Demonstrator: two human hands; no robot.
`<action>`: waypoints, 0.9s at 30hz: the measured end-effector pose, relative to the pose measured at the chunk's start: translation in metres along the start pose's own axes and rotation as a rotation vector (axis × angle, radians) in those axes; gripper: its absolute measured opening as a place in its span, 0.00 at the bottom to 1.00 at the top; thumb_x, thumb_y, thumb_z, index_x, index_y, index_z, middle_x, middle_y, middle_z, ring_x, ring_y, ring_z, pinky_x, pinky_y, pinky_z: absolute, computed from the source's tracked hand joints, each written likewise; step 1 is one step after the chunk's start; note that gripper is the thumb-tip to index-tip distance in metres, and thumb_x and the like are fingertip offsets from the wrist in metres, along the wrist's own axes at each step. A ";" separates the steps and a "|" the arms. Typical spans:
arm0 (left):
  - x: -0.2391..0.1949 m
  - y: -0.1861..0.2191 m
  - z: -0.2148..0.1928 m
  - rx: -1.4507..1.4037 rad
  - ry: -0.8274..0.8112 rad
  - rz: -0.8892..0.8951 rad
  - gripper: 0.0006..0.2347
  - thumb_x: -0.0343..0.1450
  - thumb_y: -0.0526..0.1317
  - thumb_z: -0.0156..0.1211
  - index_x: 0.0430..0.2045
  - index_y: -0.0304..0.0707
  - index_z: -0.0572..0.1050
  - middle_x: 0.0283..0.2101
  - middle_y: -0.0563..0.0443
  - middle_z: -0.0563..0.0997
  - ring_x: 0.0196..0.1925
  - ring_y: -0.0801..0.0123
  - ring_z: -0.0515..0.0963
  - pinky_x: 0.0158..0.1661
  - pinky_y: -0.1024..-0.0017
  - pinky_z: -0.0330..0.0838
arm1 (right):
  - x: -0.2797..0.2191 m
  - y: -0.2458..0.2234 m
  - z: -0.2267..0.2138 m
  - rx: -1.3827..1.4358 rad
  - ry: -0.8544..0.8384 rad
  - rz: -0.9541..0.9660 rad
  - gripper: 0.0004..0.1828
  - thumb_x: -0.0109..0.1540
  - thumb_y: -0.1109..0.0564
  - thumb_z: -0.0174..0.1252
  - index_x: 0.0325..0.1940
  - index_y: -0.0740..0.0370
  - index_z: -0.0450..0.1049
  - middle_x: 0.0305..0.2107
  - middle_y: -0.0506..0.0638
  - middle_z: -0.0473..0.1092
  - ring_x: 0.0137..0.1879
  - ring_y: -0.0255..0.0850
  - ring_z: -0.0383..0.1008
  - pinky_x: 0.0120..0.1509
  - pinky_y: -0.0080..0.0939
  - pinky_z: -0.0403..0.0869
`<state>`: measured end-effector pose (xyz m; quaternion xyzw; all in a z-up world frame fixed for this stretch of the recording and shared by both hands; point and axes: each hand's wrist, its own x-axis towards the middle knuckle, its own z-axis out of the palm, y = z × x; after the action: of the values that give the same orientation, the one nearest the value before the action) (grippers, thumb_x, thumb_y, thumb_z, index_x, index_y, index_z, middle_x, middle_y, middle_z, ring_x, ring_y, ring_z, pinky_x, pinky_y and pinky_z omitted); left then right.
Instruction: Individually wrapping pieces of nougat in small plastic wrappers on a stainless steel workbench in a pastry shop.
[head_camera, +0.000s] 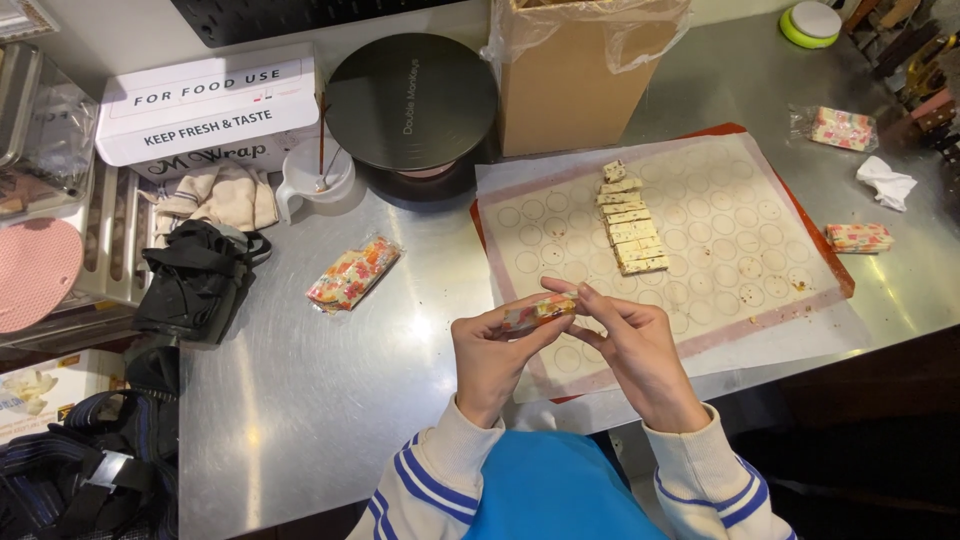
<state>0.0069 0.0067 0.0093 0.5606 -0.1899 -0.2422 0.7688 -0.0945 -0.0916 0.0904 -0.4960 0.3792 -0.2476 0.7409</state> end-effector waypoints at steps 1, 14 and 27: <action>0.000 0.000 0.000 0.000 0.000 0.000 0.18 0.58 0.27 0.91 0.42 0.28 0.92 0.39 0.33 0.95 0.43 0.72 0.86 0.44 0.72 0.88 | 0.000 -0.001 0.000 0.000 0.000 0.000 0.19 0.70 0.54 0.68 0.40 0.78 0.88 0.51 0.73 0.85 0.60 0.50 0.79 0.69 0.77 0.80; 0.001 0.007 0.002 0.032 -0.011 -0.028 0.19 0.59 0.29 0.91 0.44 0.31 0.93 0.37 0.35 0.95 0.40 0.72 0.87 0.42 0.72 0.88 | 0.008 0.013 -0.004 -0.097 -0.055 -0.114 0.15 0.69 0.56 0.69 0.41 0.75 0.89 0.58 0.74 0.84 0.64 0.53 0.82 0.71 0.68 0.80; 0.006 -0.001 -0.004 -0.002 -0.007 -0.084 0.20 0.59 0.29 0.90 0.45 0.27 0.92 0.40 0.27 0.94 0.44 0.63 0.90 0.45 0.68 0.91 | 0.012 0.015 -0.010 -0.112 -0.031 -0.138 0.16 0.71 0.56 0.67 0.39 0.75 0.88 0.57 0.74 0.84 0.61 0.55 0.84 0.70 0.67 0.82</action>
<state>0.0144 0.0061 0.0067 0.5663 -0.1687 -0.2764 0.7579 -0.0956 -0.1007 0.0707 -0.5656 0.3458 -0.2688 0.6988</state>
